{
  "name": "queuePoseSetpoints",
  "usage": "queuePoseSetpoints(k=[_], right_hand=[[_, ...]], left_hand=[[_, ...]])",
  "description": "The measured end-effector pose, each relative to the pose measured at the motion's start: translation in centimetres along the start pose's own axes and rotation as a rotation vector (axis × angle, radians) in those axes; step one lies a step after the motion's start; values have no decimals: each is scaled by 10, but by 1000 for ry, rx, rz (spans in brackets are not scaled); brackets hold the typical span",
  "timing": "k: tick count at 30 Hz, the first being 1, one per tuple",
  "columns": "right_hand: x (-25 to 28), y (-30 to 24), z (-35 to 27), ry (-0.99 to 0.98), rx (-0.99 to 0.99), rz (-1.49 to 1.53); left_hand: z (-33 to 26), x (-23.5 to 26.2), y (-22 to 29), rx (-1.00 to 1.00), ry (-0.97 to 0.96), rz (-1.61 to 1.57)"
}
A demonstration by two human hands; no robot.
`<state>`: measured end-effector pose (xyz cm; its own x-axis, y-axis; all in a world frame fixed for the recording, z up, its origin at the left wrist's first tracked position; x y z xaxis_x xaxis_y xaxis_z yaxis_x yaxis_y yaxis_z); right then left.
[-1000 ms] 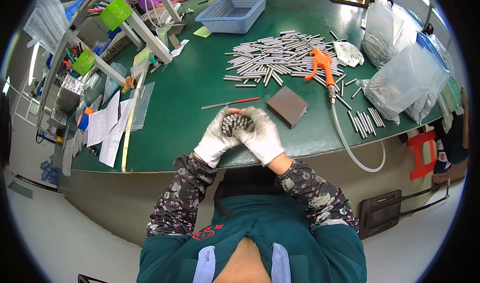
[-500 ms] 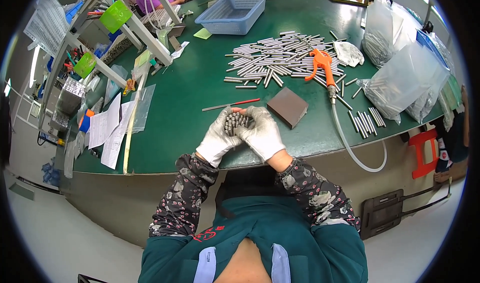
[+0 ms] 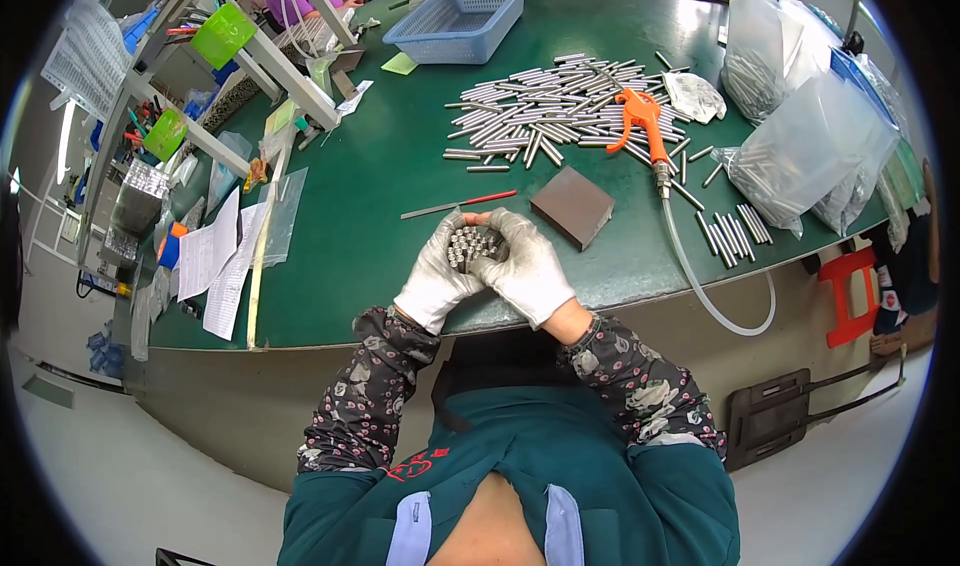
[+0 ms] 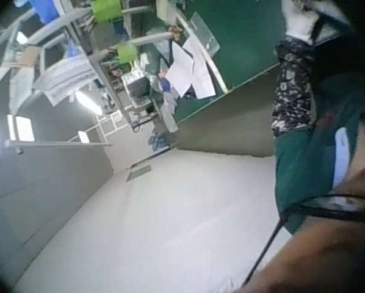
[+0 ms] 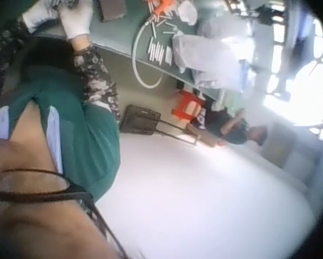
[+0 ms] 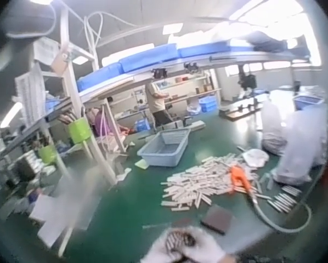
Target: Cleaning and sorting metal pins using a polishing block and an air pressure nozzle at a manufacturing workbench.
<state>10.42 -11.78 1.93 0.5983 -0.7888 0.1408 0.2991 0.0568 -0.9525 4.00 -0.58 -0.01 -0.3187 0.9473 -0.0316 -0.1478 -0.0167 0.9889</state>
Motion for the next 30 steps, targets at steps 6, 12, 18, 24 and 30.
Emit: queuePoseSetpoints(k=[6,12,18,24,30], right_hand=[[4,-5,-2,16,-11,-26],[2,-2,-1,19,-74,-135],[3,-4,0,24,-18,-130],[25,-20,0,63,48,-228],[67,-25,9,180,194,-1284]], left_hand=[[1,1,-1,40,-22,22],[0,4,-4,39,-13,-1],[1,-1,-1,83,-30,-148],[0,-3,8,94,18,71],[-3,-3,15,154,60,60]])
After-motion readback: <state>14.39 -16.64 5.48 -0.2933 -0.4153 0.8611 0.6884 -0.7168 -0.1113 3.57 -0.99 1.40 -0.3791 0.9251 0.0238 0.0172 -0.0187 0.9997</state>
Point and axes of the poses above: each hand's wrist, its own z-axis towards the middle knuckle, its own x-axis out of the back of the hand, y = z × x, the point moved 4 cm from there along z, towards the middle knuckle, and after that the axes turned 4 degrees about y, right-handed, at the moved point
